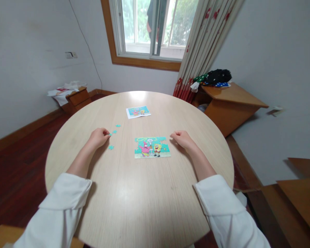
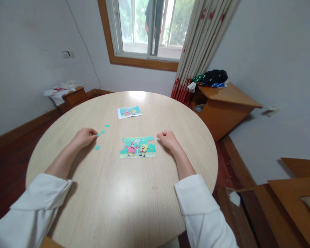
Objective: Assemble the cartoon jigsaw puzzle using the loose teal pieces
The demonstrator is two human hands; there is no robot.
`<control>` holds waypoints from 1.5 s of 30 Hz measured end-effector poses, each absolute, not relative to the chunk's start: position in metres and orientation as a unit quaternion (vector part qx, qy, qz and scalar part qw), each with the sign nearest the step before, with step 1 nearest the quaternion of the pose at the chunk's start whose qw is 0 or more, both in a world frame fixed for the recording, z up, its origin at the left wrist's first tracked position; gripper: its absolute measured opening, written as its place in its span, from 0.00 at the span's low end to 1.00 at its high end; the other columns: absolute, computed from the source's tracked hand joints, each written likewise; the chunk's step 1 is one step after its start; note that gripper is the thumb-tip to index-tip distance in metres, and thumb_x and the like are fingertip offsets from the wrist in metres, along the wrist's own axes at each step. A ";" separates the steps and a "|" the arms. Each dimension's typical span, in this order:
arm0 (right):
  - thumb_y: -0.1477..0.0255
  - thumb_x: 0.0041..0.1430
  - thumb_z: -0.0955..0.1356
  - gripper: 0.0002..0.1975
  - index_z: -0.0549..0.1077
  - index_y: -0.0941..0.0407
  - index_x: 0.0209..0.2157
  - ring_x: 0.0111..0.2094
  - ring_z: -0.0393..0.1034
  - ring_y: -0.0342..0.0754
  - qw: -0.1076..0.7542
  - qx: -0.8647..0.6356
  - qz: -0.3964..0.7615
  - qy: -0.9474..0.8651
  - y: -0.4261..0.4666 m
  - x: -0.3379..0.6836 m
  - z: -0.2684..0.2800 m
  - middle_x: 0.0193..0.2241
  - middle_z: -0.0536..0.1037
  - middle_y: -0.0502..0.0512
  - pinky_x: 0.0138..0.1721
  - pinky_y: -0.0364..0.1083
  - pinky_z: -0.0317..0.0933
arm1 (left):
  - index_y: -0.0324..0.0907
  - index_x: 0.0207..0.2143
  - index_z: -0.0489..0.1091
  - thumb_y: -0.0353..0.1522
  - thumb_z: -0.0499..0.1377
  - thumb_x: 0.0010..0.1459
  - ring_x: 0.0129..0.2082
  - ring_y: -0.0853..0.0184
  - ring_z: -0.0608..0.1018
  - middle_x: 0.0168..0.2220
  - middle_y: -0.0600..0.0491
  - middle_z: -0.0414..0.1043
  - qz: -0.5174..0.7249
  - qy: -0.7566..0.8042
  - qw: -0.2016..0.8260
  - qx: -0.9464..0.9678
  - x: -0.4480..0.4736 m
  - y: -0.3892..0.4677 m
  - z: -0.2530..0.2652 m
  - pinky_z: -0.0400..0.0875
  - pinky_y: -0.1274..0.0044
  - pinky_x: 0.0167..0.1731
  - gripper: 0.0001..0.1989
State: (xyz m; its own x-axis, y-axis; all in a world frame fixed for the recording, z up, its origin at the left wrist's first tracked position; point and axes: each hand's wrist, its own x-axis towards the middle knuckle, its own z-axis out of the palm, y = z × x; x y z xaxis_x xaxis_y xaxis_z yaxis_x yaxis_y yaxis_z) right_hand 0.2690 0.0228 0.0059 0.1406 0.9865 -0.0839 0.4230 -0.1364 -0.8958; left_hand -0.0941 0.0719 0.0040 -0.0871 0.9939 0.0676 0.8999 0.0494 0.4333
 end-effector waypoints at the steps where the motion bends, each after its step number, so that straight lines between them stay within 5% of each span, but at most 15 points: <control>1: 0.68 0.42 0.63 0.09 0.58 0.56 0.15 0.17 0.48 0.37 0.377 -0.655 0.374 -0.538 0.023 0.269 0.006 0.12 0.56 0.43 0.20 0.41 0.39 | 0.40 0.26 0.73 0.30 0.59 0.48 0.32 0.61 0.76 0.31 0.47 0.77 0.186 0.712 0.127 0.665 -0.094 0.072 0.004 0.66 0.75 0.33 0.03; 13: 0.68 0.42 0.63 0.09 0.58 0.56 0.15 0.17 0.48 0.37 0.368 -0.666 0.371 -0.533 0.019 0.265 0.011 0.12 0.56 0.43 0.20 0.41 0.39 | 0.41 0.25 0.70 0.30 0.60 0.45 0.28 0.63 0.75 0.25 0.50 0.74 0.302 0.678 0.184 0.644 -0.087 0.067 0.009 0.66 0.74 0.32 0.03; 19: 0.69 0.42 0.63 0.10 0.58 0.56 0.15 0.17 0.48 0.37 0.367 -0.667 0.361 -0.538 0.020 0.265 0.012 0.13 0.57 0.44 0.21 0.42 0.41 | 0.37 0.29 0.68 0.31 0.63 0.43 0.26 0.64 0.78 0.24 0.50 0.75 0.462 0.560 0.458 0.513 -0.063 0.053 0.018 0.73 0.71 0.33 0.09; 22: 0.69 0.42 0.63 0.09 0.58 0.56 0.15 0.18 0.49 0.37 0.366 -0.665 0.362 -0.541 0.020 0.264 0.012 0.13 0.58 0.44 0.21 0.41 0.41 | 0.36 0.29 0.69 0.29 0.64 0.44 0.26 0.65 0.79 0.26 0.49 0.75 0.487 0.542 0.510 0.457 -0.057 0.048 0.020 0.75 0.71 0.35 0.09; 33: 0.70 0.42 0.62 0.09 0.56 0.55 0.15 0.17 0.47 0.36 0.367 -0.659 0.372 -0.541 0.018 0.262 0.016 0.13 0.56 0.43 0.20 0.41 0.39 | 0.38 0.27 0.64 0.27 0.60 0.50 0.30 0.63 0.80 0.28 0.47 0.77 0.431 0.493 0.620 0.432 -0.047 0.042 0.028 0.74 0.68 0.39 0.05; 40: 0.70 0.42 0.62 0.09 0.56 0.55 0.15 0.17 0.47 0.37 0.369 -0.656 0.373 -0.543 0.019 0.260 0.017 0.13 0.56 0.43 0.20 0.41 0.40 | 0.38 0.23 0.67 0.33 0.63 0.46 0.19 0.72 0.71 0.18 0.55 0.67 0.350 0.496 0.553 0.570 -0.037 0.039 0.023 0.64 0.77 0.23 0.08; 45: 0.70 0.42 0.63 0.09 0.58 0.56 0.15 0.17 0.48 0.37 0.370 -0.658 0.370 -0.542 0.021 0.258 0.017 0.13 0.57 0.44 0.21 0.41 0.41 | 0.37 0.27 0.69 0.34 0.64 0.43 0.18 0.71 0.70 0.17 0.54 0.68 0.326 0.494 0.557 0.583 -0.024 0.031 0.023 0.61 0.77 0.21 0.10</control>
